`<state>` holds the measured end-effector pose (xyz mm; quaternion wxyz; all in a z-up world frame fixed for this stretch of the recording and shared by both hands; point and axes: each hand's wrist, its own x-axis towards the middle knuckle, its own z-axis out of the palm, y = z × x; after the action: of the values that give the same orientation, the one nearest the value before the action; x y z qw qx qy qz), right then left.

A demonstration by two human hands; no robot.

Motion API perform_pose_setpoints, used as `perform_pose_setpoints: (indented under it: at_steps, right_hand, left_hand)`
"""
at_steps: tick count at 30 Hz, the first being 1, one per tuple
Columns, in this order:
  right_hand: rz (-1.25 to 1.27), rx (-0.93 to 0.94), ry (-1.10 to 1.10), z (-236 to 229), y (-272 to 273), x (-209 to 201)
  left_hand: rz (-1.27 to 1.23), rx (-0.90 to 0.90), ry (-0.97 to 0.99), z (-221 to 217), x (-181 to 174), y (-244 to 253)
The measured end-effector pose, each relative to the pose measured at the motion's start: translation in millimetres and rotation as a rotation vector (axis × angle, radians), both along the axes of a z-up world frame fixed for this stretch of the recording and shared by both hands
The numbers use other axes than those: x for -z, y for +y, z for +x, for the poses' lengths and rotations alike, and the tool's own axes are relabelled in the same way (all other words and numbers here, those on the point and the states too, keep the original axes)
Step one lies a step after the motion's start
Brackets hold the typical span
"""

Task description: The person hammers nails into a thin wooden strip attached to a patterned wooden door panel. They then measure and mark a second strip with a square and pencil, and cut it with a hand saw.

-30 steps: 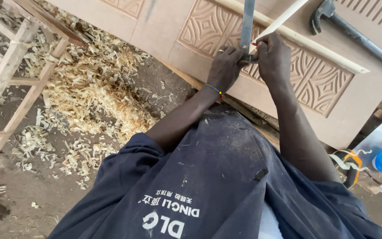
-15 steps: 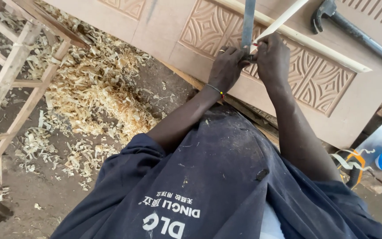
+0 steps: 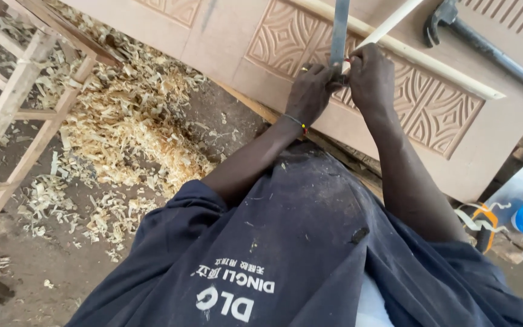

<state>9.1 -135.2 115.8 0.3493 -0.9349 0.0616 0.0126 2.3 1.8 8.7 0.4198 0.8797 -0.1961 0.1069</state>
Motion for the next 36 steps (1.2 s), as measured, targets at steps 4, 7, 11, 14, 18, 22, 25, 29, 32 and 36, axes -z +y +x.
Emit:
perform_pose_setpoints:
  at_steps: [4, 7, 11, 14, 18, 22, 25, 29, 32, 36]
  right_hand:
    - [-0.058, -0.063, 0.079, -20, 5, -14]
    - [-0.119, -0.098, 0.241, -17, 3, -24]
    - [-0.145, -0.14, 0.189, 0, -6, -22]
    - [-0.108, -0.13, 0.079, -1, -3, -18]
    - [-0.063, -0.127, 0.101, -14, 1, -22]
    - [-0.111, -0.177, 0.115, -15, -4, -18]
    - [-0.096, -0.16, 0.104, -7, -4, -17]
    - [-0.057, -0.148, 0.089, -4, -1, -16]
    - [0.027, -0.078, -0.221, -4, -9, -9]
    - [-0.085, -0.222, -0.338, -24, -35, 31]
  left_hand:
    - [0.041, 0.012, -0.01, 1, 0, -1]
    - [0.034, 0.022, -0.031, 1, 1, -2]
    - [0.028, -0.001, -0.039, 3, 14, -4]
    - [0.037, 0.005, 0.019, 1, 7, -2]
    - [0.019, 0.004, -0.002, -1, -3, -1]
    - [0.028, -0.002, 0.009, -1, 0, -1]
    - [0.046, -0.012, -0.012, -2, 9, -1]
    - [0.05, 0.001, 0.012, -3, 6, -1]
    - [0.032, -0.005, 0.045, 3, -1, -1]
    - [0.055, -0.007, 0.009, -2, 16, -4]
